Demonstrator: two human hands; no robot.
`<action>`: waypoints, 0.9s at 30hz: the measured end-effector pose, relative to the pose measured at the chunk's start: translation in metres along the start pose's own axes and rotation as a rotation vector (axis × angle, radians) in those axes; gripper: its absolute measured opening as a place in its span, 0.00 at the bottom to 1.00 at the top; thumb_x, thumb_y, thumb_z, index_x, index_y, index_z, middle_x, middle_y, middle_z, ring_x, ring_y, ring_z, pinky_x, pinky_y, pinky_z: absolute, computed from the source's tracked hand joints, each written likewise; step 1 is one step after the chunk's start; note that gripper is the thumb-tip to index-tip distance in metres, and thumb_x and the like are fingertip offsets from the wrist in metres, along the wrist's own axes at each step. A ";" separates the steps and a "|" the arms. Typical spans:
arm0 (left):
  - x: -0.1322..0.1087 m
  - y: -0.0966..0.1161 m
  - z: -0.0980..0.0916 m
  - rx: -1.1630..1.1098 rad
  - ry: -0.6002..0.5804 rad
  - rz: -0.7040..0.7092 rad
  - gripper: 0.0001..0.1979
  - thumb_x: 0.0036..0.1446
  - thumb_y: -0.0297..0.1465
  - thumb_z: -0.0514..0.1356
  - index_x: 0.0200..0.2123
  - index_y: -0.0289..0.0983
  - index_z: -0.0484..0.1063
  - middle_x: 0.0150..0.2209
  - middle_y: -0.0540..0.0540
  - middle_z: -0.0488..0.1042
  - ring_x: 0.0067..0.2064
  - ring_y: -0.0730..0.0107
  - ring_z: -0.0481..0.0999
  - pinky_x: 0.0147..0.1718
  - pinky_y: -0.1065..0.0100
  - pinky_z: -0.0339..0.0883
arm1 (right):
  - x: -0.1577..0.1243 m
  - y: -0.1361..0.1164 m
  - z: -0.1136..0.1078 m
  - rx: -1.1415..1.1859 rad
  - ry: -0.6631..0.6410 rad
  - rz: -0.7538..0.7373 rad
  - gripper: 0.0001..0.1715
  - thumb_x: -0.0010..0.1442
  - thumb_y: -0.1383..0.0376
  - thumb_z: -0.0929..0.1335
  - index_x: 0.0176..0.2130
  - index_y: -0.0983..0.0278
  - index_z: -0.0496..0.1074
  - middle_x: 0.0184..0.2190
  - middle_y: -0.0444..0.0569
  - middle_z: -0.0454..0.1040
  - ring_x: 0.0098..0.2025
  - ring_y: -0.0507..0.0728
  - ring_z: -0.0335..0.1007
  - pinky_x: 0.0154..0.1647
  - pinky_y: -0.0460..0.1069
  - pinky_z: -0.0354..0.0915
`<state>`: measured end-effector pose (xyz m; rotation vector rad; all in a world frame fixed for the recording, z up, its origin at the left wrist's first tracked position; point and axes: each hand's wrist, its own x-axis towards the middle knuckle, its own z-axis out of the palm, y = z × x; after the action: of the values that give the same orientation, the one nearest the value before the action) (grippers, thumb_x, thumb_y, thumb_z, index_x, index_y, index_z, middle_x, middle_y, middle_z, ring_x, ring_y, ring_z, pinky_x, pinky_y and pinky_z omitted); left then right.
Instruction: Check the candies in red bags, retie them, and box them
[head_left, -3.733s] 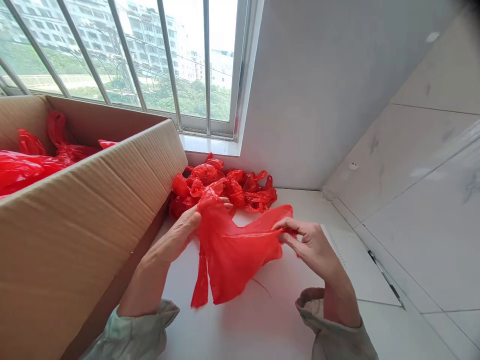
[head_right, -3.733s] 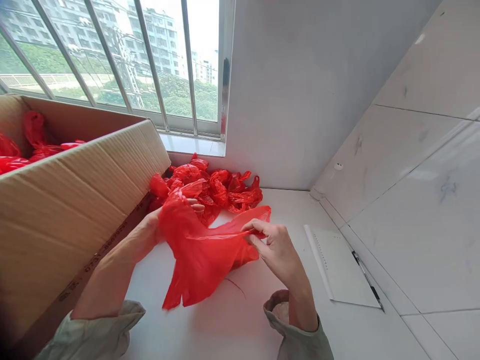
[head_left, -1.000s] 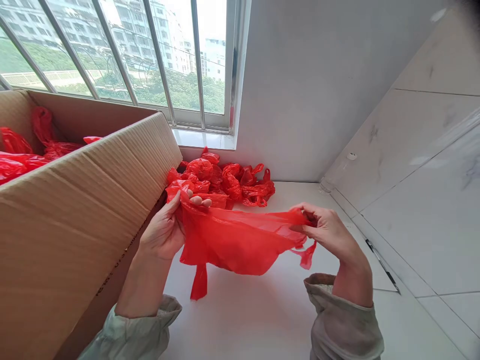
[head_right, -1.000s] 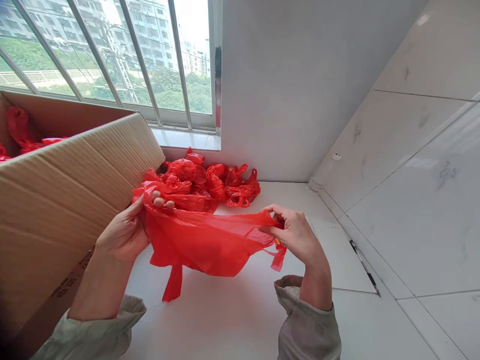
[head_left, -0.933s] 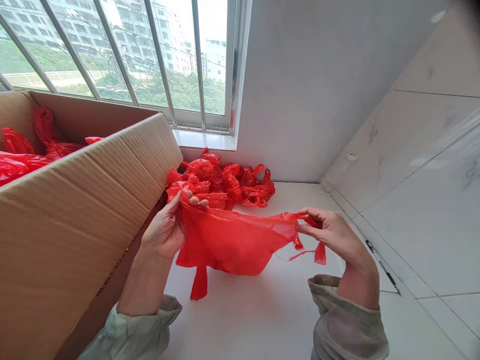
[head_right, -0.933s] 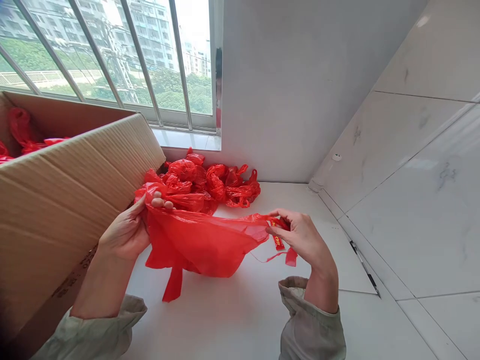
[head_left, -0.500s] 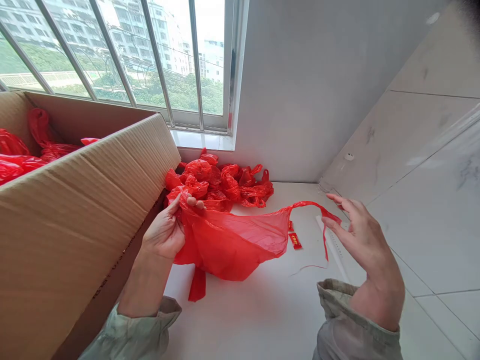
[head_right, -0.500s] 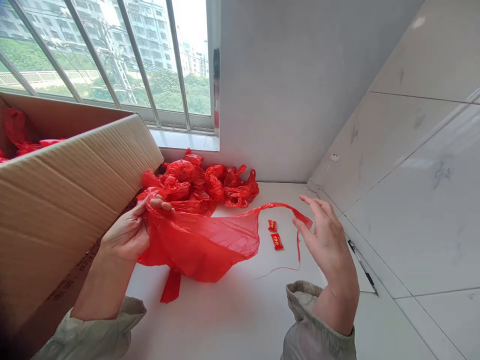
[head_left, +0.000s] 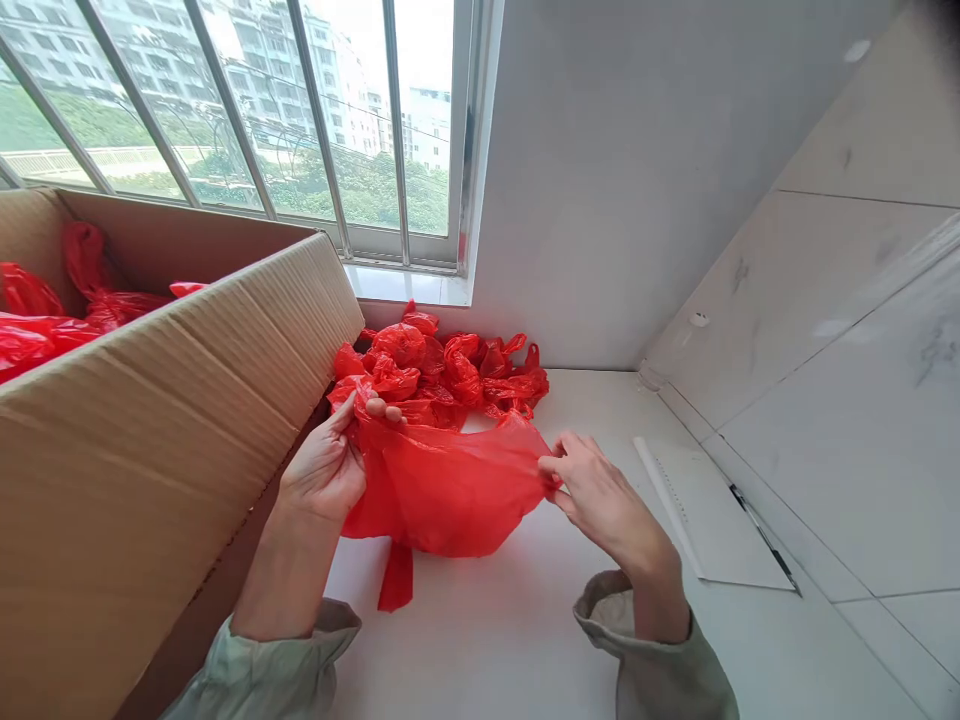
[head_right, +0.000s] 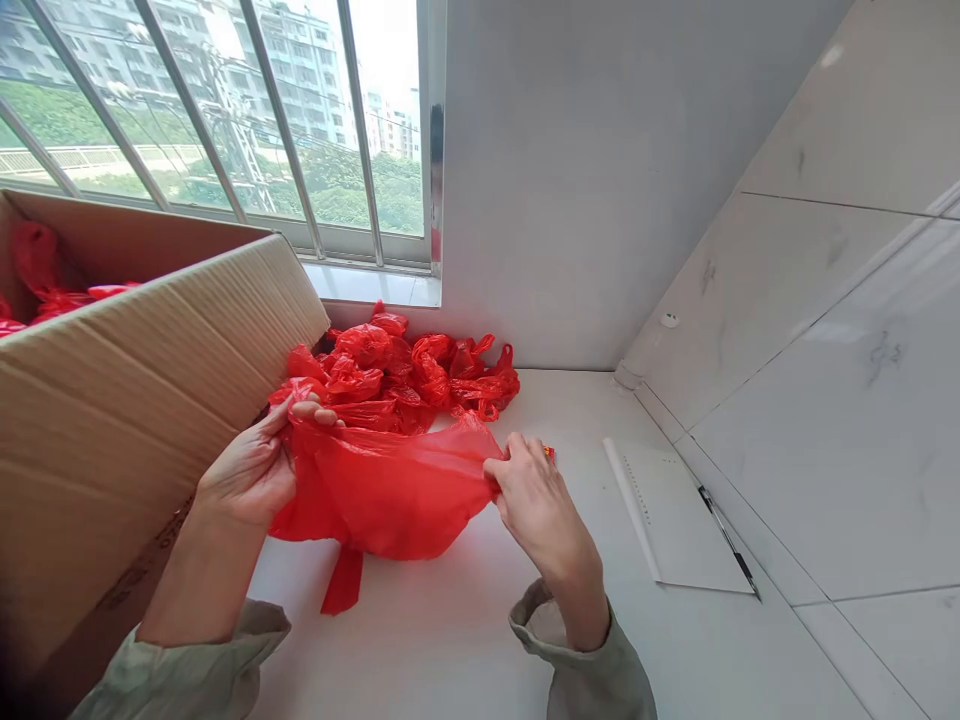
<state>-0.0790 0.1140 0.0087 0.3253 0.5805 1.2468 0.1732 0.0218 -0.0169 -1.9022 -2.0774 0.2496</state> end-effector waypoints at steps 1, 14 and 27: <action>0.000 0.000 0.000 -0.006 0.002 0.001 0.25 0.72 0.26 0.36 0.27 0.35 0.66 0.19 0.51 0.72 0.25 0.72 0.77 0.27 0.75 0.75 | 0.001 0.004 -0.005 0.082 0.004 -0.024 0.11 0.60 0.74 0.65 0.28 0.61 0.68 0.39 0.49 0.68 0.35 0.55 0.66 0.34 0.52 0.66; 0.007 -0.006 -0.005 -0.055 -0.049 -0.056 0.23 0.73 0.28 0.37 0.25 0.36 0.58 0.16 0.55 0.61 0.17 0.79 0.67 0.21 0.78 0.67 | 0.004 0.051 -0.028 1.015 0.180 0.072 0.08 0.52 0.64 0.75 0.28 0.61 0.73 0.33 0.44 0.76 0.33 0.52 0.70 0.34 0.46 0.68; 0.016 -0.015 -0.008 -0.041 -0.036 -0.029 0.24 0.73 0.29 0.36 0.24 0.36 0.59 0.16 0.56 0.60 0.17 0.79 0.66 0.27 0.73 0.72 | -0.002 0.057 -0.032 0.657 0.013 0.088 0.30 0.50 0.57 0.75 0.53 0.53 0.70 0.53 0.48 0.70 0.54 0.60 0.67 0.49 0.53 0.68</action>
<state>-0.0686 0.1244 -0.0098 0.3033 0.5267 1.2215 0.2378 0.0234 -0.0060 -1.5694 -1.6170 0.8210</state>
